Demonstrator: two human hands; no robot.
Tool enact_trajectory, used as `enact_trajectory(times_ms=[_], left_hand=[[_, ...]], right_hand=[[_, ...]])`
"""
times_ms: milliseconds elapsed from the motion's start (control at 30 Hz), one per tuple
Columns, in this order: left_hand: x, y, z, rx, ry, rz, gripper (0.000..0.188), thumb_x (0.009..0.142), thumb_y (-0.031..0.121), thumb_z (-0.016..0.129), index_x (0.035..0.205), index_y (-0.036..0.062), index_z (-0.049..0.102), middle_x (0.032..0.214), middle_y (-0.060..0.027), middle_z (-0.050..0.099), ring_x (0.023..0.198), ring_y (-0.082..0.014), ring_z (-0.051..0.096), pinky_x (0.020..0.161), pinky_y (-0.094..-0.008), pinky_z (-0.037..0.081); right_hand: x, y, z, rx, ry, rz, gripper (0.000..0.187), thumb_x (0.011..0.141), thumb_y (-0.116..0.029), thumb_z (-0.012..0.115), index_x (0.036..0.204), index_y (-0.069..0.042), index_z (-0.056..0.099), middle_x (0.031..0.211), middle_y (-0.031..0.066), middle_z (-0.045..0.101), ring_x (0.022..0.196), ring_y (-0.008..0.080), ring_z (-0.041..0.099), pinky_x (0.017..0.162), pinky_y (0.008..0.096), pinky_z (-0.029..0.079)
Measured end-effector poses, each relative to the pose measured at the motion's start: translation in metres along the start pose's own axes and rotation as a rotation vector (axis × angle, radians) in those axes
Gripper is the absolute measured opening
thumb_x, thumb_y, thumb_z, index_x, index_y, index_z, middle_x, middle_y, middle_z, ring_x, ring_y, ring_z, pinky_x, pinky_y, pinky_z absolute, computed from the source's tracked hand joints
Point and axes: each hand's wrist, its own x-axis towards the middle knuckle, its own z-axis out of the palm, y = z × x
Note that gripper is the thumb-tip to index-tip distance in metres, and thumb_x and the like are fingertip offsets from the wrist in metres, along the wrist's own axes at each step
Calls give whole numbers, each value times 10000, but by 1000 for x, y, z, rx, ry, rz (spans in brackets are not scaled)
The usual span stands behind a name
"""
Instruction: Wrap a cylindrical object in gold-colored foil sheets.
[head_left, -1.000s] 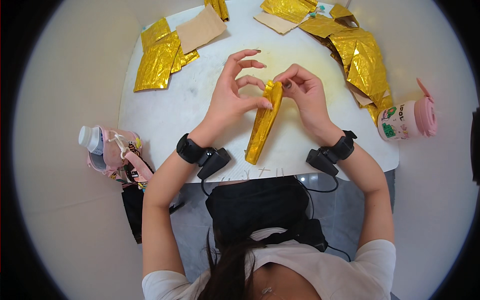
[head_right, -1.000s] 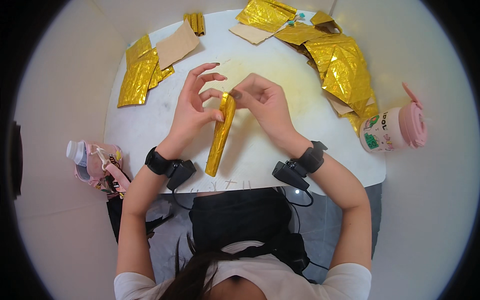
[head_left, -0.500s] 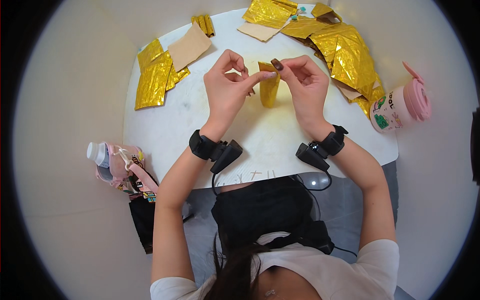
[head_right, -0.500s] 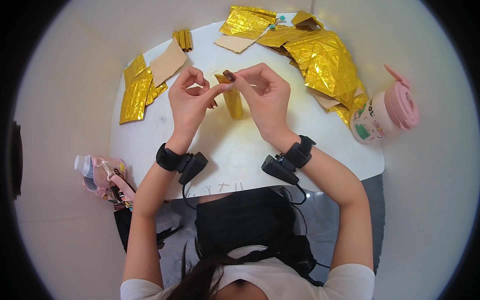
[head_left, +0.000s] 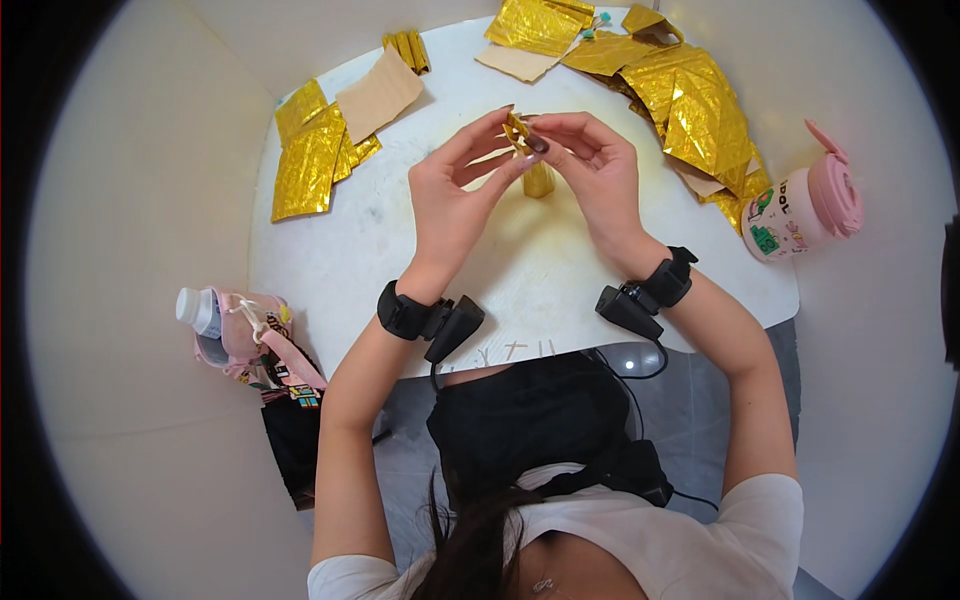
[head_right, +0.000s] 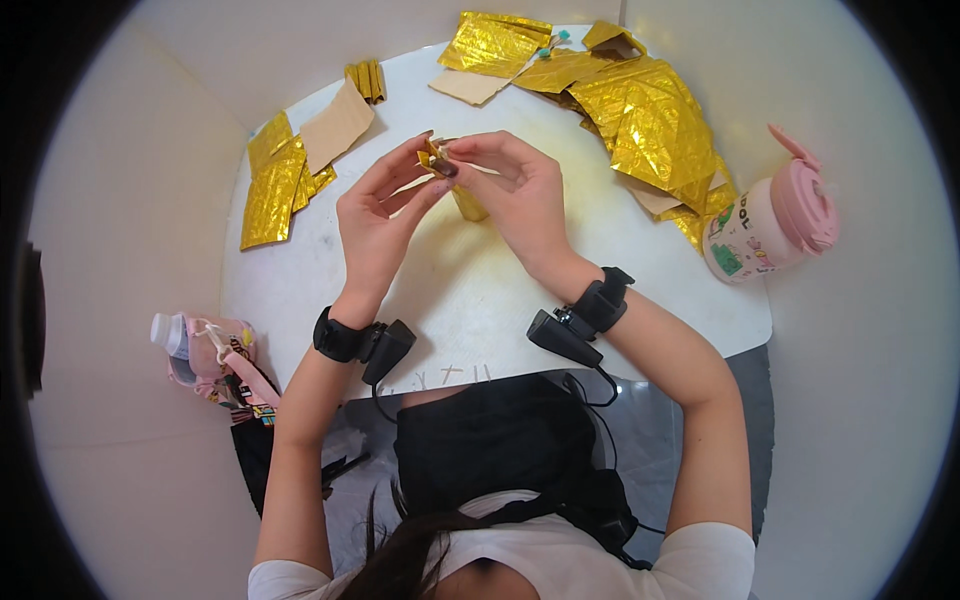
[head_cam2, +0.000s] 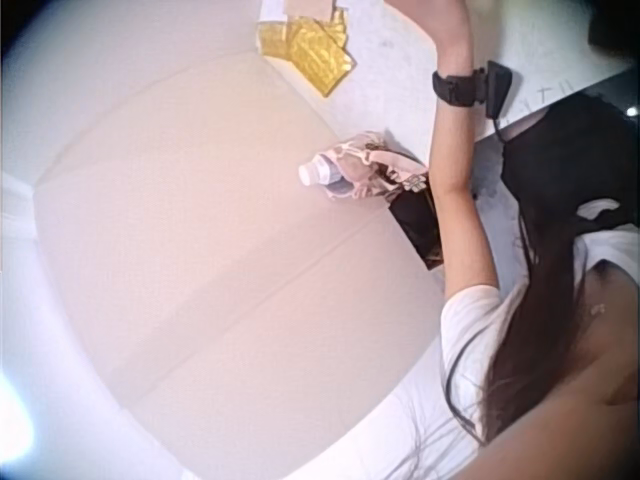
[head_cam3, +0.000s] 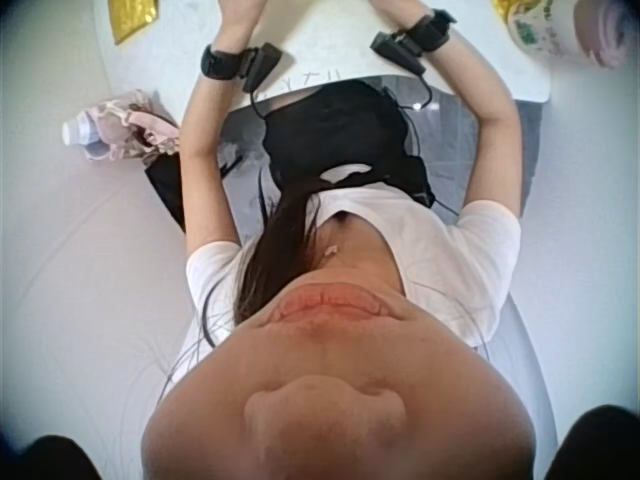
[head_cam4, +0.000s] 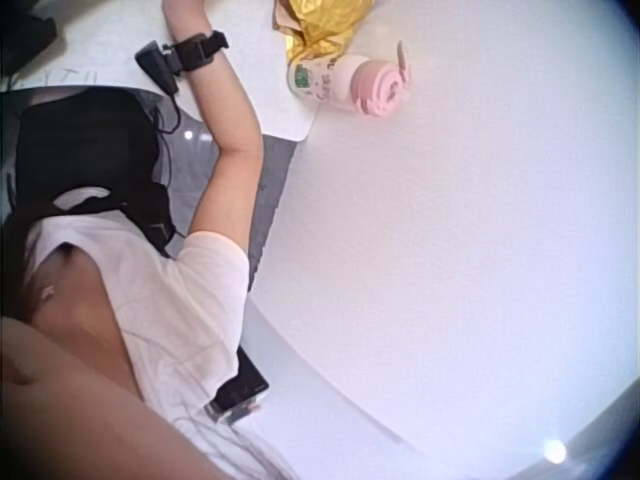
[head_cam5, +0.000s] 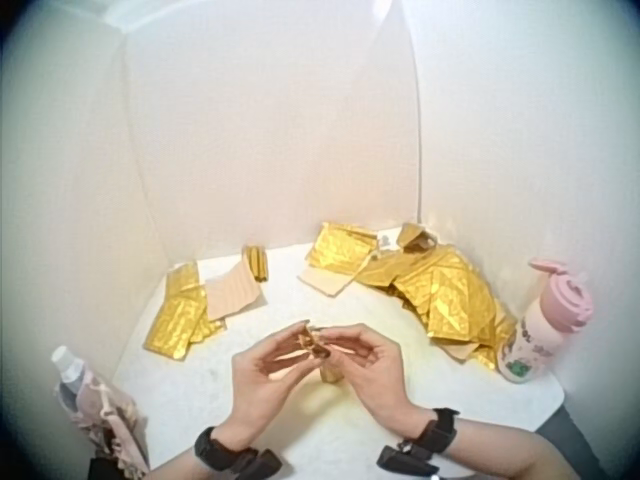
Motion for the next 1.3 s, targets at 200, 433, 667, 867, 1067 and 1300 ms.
enact_trajectory(times_ms=[200, 433, 667, 867, 1067, 1300], left_hand=[[-8, -11, -1, -37, 34, 109, 536, 797, 7, 701, 1305, 31, 528, 1179, -115, 636, 1130, -207, 593, 992, -334, 457], [-16, -6, -5, -170, -34, 75, 647, 856, -81, 588, 1420, 50, 299, 1271, -179, 567, 1172, -222, 554, 982, -332, 450], [-8, -12, -14, -197, -83, 208, 543, 857, -31, 604, 1318, 46, 327, 1317, -125, 542, 1140, -196, 555, 971, -335, 464], [-7, -15, -16, 126, 291, 224, 408, 889, 67, 621, 1244, 29, 423, 1044, -107, 575, 929, -173, 579, 863, -318, 529], [-9, -12, -16, -476, -169, -330, 282, 972, 212, 514, 1159, 2, 488, 972, -87, 629, 830, -151, 651, 711, -301, 584], [0, -27, -32, -350, -114, -285, 326, 952, 168, 550, 1218, 21, 430, 1031, -131, 663, 939, -182, 658, 806, -339, 570]], right_hand=[[1, 6, 1, -114, -80, -90, 328, 830, -45, 676, 1155, -27, 628, 1130, 90, 612, 1047, 166, 605, 957, 324, 486], [-2, -5, 6, -322, -77, -271, 428, 771, -44, 725, 1187, -91, 639, 1092, 55, 581, 1008, 150, 587, 904, 295, 482], [1, 5, 2, -154, -66, -217, 288, 754, -13, 733, 1030, -48, 658, 1047, 61, 600, 985, 144, 584, 887, 287, 449], [-6, -1, 2, -110, -48, -201, 173, 736, 32, 726, 890, -20, 666, 911, 63, 673, 882, 149, 640, 787, 284, 503], [-4, -6, -3, -509, -133, -342, 150, 681, 18, 726, 811, -57, 715, 858, 66, 696, 798, 181, 656, 732, 287, 516], [9, -3, -8, -932, -138, -489, 278, 640, -83, 749, 899, -183, 749, 1171, 41, 612, 1122, 240, 518, 972, 386, 399]])
